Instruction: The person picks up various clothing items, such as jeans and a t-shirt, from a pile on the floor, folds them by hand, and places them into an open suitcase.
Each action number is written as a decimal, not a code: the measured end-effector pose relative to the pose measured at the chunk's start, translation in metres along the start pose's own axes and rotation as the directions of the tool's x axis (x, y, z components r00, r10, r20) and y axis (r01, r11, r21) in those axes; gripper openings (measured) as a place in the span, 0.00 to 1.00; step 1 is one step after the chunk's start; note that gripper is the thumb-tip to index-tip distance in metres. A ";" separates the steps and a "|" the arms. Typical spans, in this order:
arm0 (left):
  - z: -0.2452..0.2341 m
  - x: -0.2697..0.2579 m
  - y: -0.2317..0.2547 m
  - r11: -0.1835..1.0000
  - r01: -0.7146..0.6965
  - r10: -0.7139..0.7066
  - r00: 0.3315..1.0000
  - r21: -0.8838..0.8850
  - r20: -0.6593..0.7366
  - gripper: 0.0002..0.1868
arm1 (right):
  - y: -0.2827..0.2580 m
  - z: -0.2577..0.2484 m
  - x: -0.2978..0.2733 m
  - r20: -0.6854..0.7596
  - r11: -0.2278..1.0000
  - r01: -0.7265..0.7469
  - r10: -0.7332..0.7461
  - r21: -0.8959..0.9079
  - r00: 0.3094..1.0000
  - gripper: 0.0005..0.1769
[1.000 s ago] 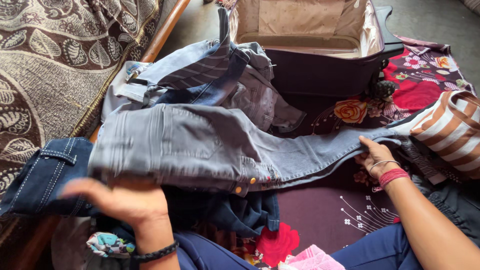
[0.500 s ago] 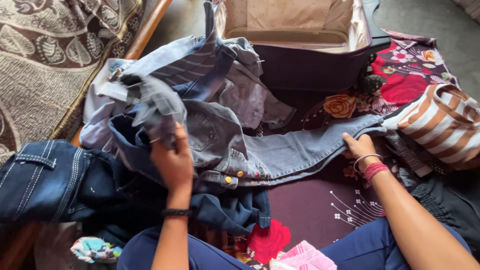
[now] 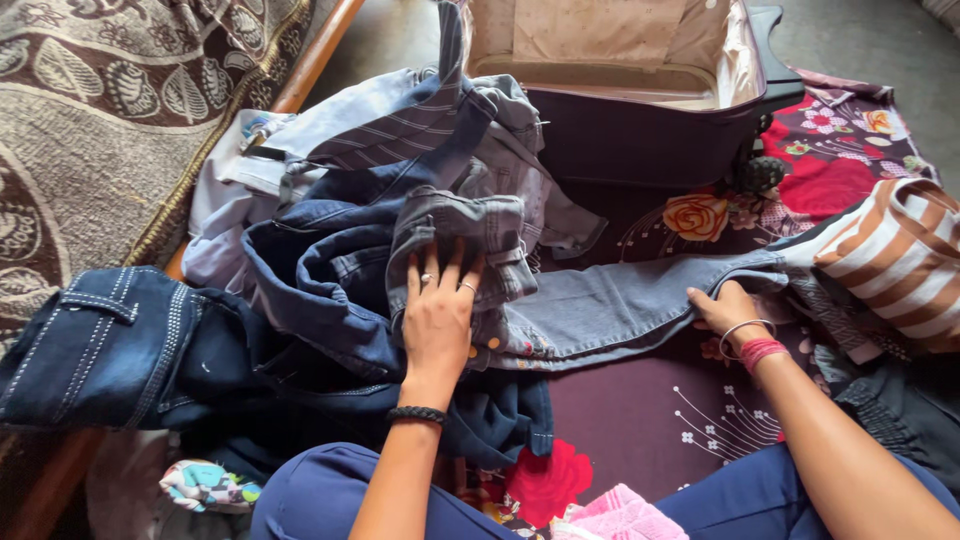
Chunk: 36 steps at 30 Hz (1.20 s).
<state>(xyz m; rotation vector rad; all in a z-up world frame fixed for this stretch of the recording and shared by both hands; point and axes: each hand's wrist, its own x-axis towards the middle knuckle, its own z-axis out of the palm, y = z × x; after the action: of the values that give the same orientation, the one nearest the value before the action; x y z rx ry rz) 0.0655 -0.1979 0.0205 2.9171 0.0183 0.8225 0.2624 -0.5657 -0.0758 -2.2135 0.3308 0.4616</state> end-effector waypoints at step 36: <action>-0.011 0.002 0.015 0.989 -0.043 0.044 0.999 -0.139 0.005 0.38 | 0.034 0.008 0.056 -0.320 0.932 0.298 -0.224 0.204 0.920 0.18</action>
<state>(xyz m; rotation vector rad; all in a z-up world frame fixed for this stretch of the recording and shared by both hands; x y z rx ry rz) 0.0612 -0.2112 0.0324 2.7994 -0.1002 0.7846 0.2980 -0.5853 -0.1280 -2.0362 0.2249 -0.0568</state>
